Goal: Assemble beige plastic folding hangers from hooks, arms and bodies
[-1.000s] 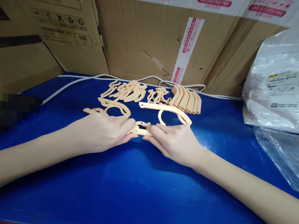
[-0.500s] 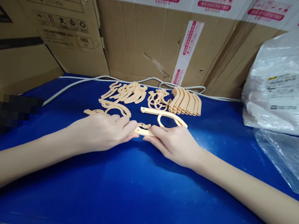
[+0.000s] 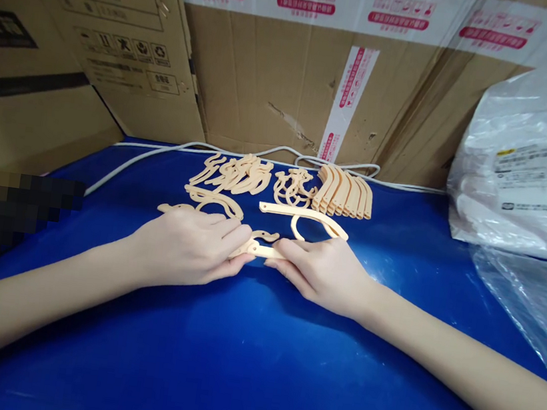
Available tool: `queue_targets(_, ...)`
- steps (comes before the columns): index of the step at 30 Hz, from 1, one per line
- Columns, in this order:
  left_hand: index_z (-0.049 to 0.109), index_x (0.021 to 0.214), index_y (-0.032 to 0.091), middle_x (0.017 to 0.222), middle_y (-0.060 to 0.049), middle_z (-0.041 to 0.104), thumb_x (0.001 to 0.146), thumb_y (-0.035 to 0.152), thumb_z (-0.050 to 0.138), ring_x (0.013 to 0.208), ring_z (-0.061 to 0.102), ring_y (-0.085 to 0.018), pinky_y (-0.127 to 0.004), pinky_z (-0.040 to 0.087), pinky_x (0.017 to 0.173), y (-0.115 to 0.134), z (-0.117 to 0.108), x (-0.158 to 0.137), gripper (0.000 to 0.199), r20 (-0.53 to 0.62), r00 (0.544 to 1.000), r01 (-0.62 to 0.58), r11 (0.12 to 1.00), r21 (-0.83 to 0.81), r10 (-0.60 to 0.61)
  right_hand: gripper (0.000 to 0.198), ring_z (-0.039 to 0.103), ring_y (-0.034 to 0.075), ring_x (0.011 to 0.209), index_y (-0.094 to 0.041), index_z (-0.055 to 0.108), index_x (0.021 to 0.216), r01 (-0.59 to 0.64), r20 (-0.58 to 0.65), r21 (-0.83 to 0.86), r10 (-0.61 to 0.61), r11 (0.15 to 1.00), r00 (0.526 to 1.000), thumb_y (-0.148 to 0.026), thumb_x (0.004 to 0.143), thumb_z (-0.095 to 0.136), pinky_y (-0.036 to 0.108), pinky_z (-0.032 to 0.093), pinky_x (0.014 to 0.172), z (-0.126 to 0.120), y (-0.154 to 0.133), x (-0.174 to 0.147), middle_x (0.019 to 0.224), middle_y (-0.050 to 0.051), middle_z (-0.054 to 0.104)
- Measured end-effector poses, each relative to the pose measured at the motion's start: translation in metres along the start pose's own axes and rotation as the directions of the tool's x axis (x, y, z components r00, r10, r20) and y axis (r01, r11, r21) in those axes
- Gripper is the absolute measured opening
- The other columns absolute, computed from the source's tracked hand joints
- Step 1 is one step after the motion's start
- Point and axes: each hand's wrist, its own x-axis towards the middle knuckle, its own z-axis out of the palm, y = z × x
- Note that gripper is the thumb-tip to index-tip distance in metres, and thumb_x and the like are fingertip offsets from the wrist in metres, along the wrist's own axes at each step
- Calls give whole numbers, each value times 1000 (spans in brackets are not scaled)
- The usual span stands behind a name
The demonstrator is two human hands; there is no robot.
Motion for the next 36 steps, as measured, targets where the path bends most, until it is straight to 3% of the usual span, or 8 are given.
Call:
queue_targets(17,54,73,18,54,3,58,92,31,46,46,58,-13,-28,13,43,1,6,-3,25,4,996,88,985,-151,-89,33,63,11,55,-17,63,93,-11,28,36,10,999,1000,-35,103,37,25,37,50,0,-2,0,72,1,71)
queue_targets(36,56,73,18,55,2,61,93,30,44,45,59,-13,-28,14,42,0,9,-3,27,28,995,103,970,-220,-99,36,65,12,56,-17,65,92,-57,31,34,56,998,998,-38,103,37,25,36,51,1,0,-1,69,1,71)
